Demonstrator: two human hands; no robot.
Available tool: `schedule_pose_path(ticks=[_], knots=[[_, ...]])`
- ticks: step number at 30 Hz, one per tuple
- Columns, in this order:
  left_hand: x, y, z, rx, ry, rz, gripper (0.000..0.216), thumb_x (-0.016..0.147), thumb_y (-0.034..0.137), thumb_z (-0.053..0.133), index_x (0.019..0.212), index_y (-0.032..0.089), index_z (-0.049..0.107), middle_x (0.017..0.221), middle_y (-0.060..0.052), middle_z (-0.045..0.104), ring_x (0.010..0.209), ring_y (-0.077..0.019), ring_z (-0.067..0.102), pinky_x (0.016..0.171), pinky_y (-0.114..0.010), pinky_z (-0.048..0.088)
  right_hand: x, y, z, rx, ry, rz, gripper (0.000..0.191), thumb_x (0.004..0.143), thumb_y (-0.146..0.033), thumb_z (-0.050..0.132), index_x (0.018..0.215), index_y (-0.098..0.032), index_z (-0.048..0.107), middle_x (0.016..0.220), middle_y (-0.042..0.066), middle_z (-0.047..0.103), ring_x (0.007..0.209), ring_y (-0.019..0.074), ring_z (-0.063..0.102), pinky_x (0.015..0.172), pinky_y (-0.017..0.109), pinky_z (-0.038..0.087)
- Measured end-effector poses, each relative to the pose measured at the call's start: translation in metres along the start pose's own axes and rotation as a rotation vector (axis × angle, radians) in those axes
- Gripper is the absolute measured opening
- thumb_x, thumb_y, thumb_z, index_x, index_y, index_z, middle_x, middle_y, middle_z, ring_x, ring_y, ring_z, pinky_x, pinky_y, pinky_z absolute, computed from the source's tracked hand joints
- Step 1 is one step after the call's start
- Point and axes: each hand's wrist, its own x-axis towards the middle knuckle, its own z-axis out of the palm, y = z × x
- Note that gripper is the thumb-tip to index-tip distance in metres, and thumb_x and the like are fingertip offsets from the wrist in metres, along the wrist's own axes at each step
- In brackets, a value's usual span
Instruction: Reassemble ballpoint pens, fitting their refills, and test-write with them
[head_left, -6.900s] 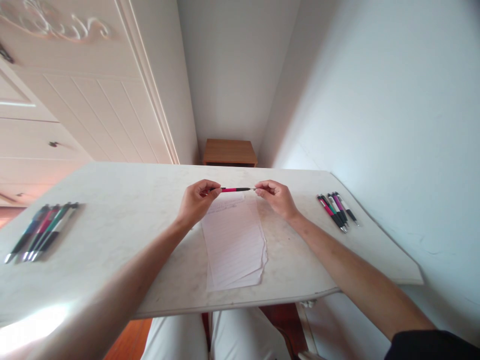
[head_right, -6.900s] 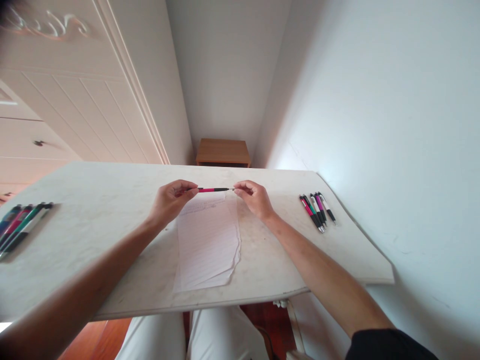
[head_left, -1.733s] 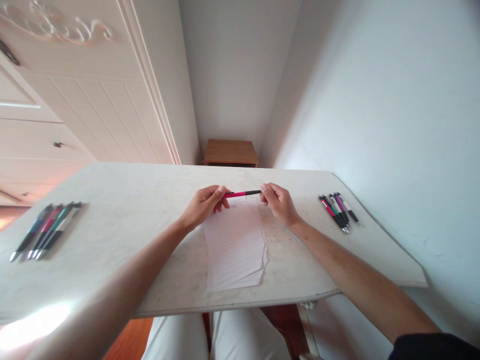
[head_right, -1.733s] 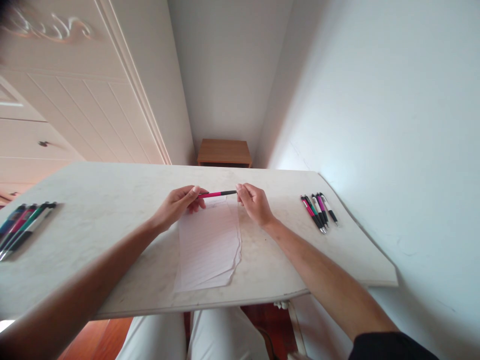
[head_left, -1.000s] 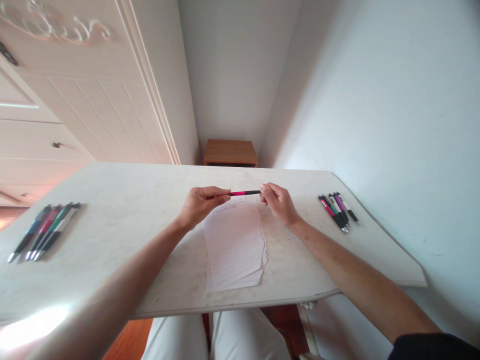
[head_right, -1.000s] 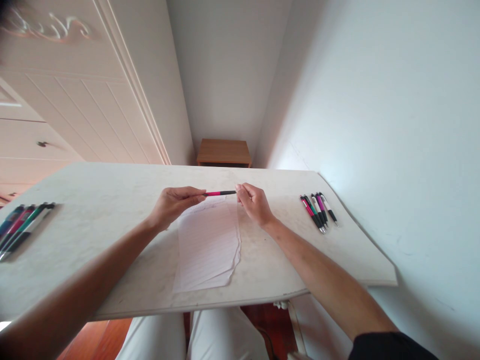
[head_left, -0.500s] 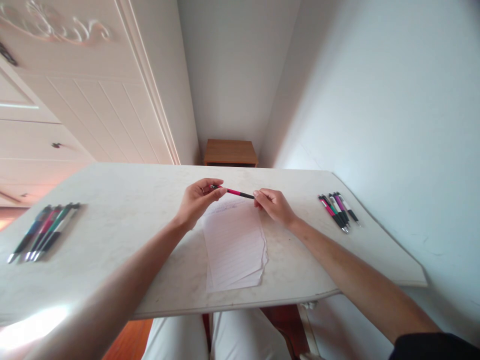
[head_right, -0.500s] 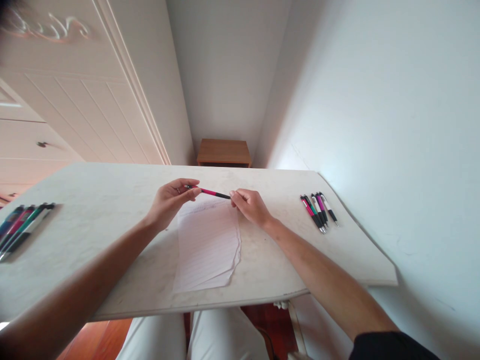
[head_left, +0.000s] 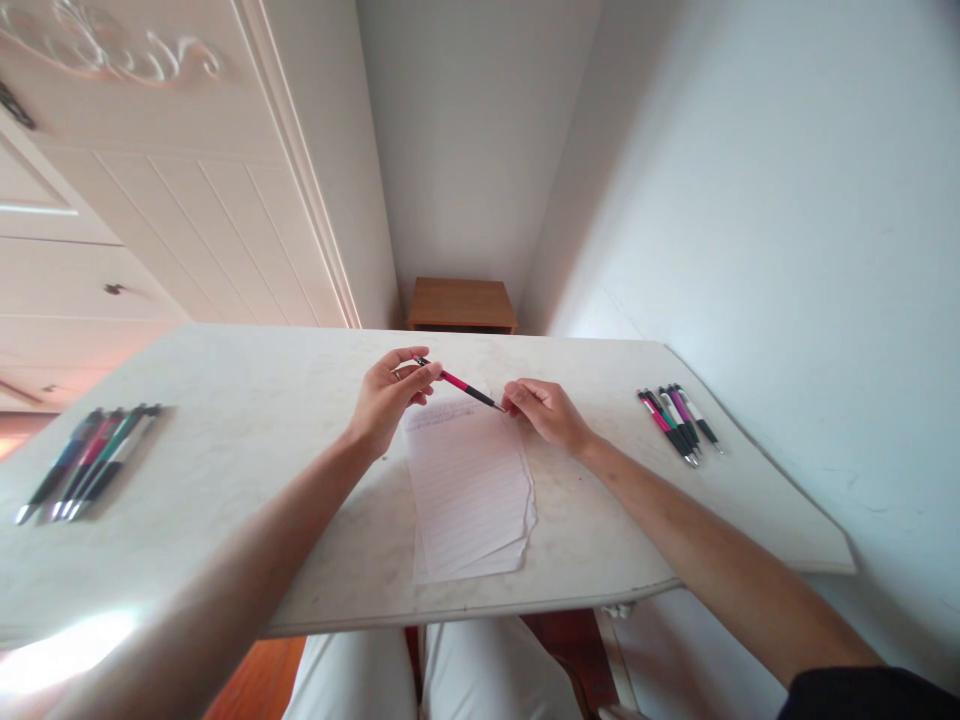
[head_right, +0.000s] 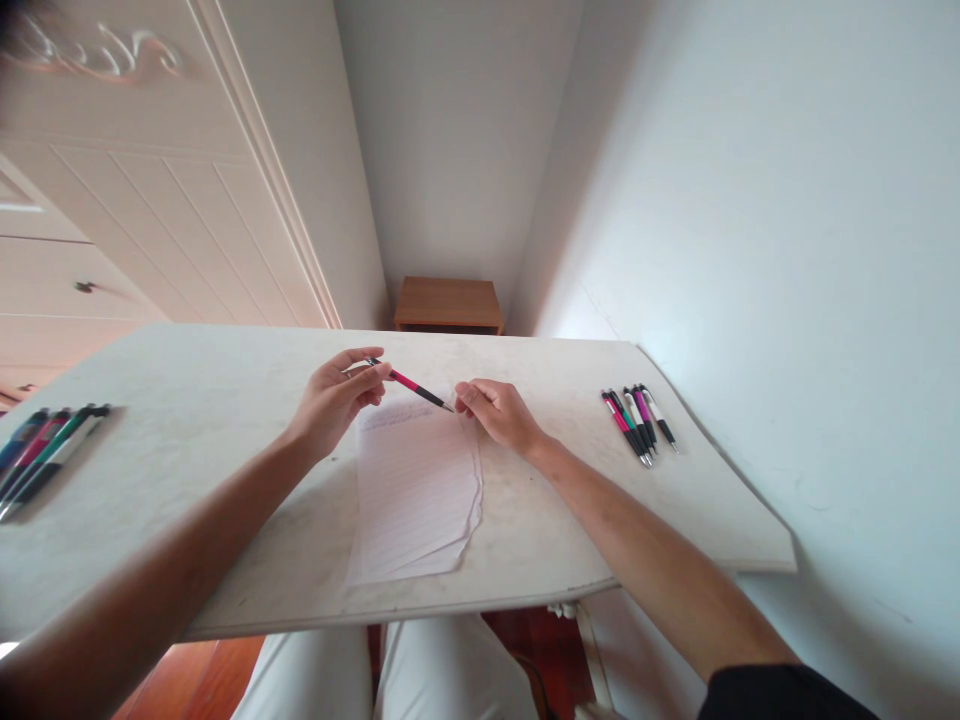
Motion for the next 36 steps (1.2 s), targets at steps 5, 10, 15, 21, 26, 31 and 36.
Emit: schedule_pose_path(ticks=[5, 10, 15, 21, 26, 31, 36], knots=[[0.001, 0.002, 0.001, -0.127, -0.016, -0.073, 0.051, 0.063, 0.030, 0.083, 0.106, 0.015, 0.059, 0.069, 0.001, 0.062, 0.057, -0.0095, 0.057, 0.052, -0.021, 0.043, 0.000, -0.001, 0.000, 0.001, 0.011, -0.024, 0.048, 0.092, -0.058, 0.047, 0.073, -0.018, 0.064, 0.072, 0.003, 0.064, 0.069, 0.0153, 0.060, 0.068, 0.027, 0.046], [0.004, 0.005, -0.002, -0.277, 0.010, -0.157, 0.031, 0.070, 0.024, 0.075, 0.095, 0.016, 0.059, 0.065, 0.003, 0.059, 0.055, -0.0095, 0.059, 0.052, -0.021, 0.048, -0.001, -0.004, 0.000, -0.042, -0.027, -0.022, 0.049, 0.093, -0.057, 0.045, 0.072, -0.017, 0.064, 0.070, 0.002, 0.063, 0.067, 0.0143, 0.059, 0.066, 0.025, 0.043], [0.002, 0.010, -0.001, -0.316, -0.044, -0.195, 0.030, 0.075, 0.018, 0.065, 0.104, 0.016, 0.058, 0.067, 0.001, 0.059, 0.056, -0.0141, 0.063, 0.050, -0.024, 0.051, -0.001, -0.005, 0.001, -0.059, -0.051, -0.014, 0.048, 0.094, -0.055, 0.046, 0.072, -0.016, 0.064, 0.068, 0.003, 0.063, 0.065, 0.0139, 0.058, 0.064, 0.025, 0.042], [-0.004, 0.008, 0.001, -0.242, -0.195, -0.168, 0.040, 0.080, 0.021, 0.068, 0.117, 0.017, 0.056, 0.074, -0.002, 0.063, 0.055, -0.0138, 0.064, 0.048, -0.023, 0.051, -0.001, -0.006, 0.001, -0.073, -0.073, -0.012, 0.050, 0.093, -0.057, 0.046, 0.070, -0.016, 0.064, 0.067, 0.002, 0.063, 0.065, 0.0143, 0.058, 0.065, 0.026, 0.043], [-0.008, 0.005, 0.003, -0.219, -0.308, -0.172, 0.043, 0.078, 0.022, 0.071, 0.117, 0.015, 0.055, 0.081, -0.006, 0.066, 0.062, -0.0162, 0.066, 0.053, -0.025, 0.054, 0.000, -0.006, 0.001, -0.092, -0.076, -0.023, 0.049, 0.094, -0.056, 0.045, 0.070, -0.016, 0.064, 0.067, 0.002, 0.063, 0.065, 0.0142, 0.058, 0.065, 0.026, 0.043], [-0.008, 0.007, 0.004, -0.293, -0.266, -0.179, 0.032, 0.081, 0.018, 0.065, 0.110, 0.019, 0.053, 0.075, 0.000, 0.060, 0.057, -0.0123, 0.058, 0.050, -0.026, 0.053, 0.000, -0.006, 0.001, -0.102, -0.081, -0.025, 0.050, 0.094, -0.057, 0.045, 0.070, -0.016, 0.063, 0.068, 0.003, 0.063, 0.065, 0.0143, 0.058, 0.065, 0.026, 0.042], [-0.006, 0.010, 0.002, -0.403, -0.215, -0.197, 0.024, 0.081, 0.012, 0.057, 0.104, 0.017, 0.056, 0.073, 0.000, 0.054, 0.050, -0.0075, 0.046, 0.037, -0.014, 0.036, -0.001, -0.006, 0.000, -0.095, -0.083, -0.016, 0.051, 0.093, -0.058, 0.045, 0.070, -0.017, 0.063, 0.068, 0.003, 0.063, 0.065, 0.0147, 0.059, 0.065, 0.026, 0.043]])
